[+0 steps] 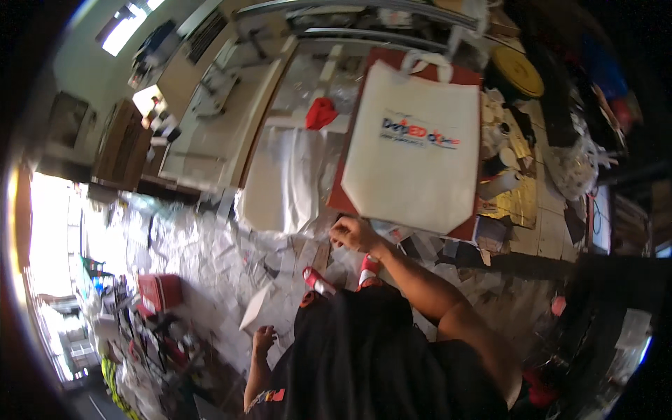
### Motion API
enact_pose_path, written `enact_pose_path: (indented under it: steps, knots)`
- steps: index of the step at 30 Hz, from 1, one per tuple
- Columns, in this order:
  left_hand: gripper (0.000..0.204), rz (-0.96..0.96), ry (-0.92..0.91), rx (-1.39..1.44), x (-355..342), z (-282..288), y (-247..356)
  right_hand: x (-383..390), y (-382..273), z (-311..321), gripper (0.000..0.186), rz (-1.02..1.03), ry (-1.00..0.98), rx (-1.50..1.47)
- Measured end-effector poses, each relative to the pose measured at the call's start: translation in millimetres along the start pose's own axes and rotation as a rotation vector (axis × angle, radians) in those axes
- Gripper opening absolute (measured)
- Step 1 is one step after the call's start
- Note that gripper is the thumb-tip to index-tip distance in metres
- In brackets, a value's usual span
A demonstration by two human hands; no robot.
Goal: The person aligns a graphic transfer onto white tote bags one at a time and operates a heat press machine by hand to apply the design.
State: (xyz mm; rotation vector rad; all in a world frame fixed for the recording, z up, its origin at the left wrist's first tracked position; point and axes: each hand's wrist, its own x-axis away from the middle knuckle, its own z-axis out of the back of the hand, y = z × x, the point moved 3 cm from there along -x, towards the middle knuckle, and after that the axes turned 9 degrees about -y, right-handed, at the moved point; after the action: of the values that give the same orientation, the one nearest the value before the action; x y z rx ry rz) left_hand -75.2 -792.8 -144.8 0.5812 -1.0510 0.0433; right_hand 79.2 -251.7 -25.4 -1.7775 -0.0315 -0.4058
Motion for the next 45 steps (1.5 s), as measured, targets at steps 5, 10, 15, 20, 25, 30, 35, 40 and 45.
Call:
enact_pose_path:
  steps: [5,10,15,20,25,30,35,40,45]
  knots:
    - [0.030,0.078,-0.024,0.057,12,-3,-32,-75,70,6,0.024,0.052,0.208,0.444]
    - [0.033,0.184,-0.106,0.174,16,1,-74,-182,72,6,0.033,-0.209,0.415,0.559]
    - [0.035,0.367,-0.261,0.236,16,41,-97,-290,79,2,0.061,-0.419,0.703,0.619]
    - [0.045,0.352,-0.119,0.305,-54,143,-85,-346,171,45,0.058,-0.627,0.866,0.585]
    - [0.052,0.298,0.038,0.400,-74,203,-24,-378,185,44,0.053,-0.651,0.848,0.573]
    - [0.051,0.211,-0.053,0.166,-114,207,1,-365,165,46,0.048,-0.655,0.808,0.489]
    - [0.055,0.245,-0.230,0.223,-160,200,56,-315,124,25,0.044,-0.478,0.592,0.074]
    - [0.078,0.165,-0.416,0.858,-196,134,124,-242,-31,-86,0.035,-0.254,0.394,-0.555]
    - [0.090,-0.101,-0.699,0.608,-214,63,259,-140,-52,-65,0.033,-0.262,0.239,-0.352]
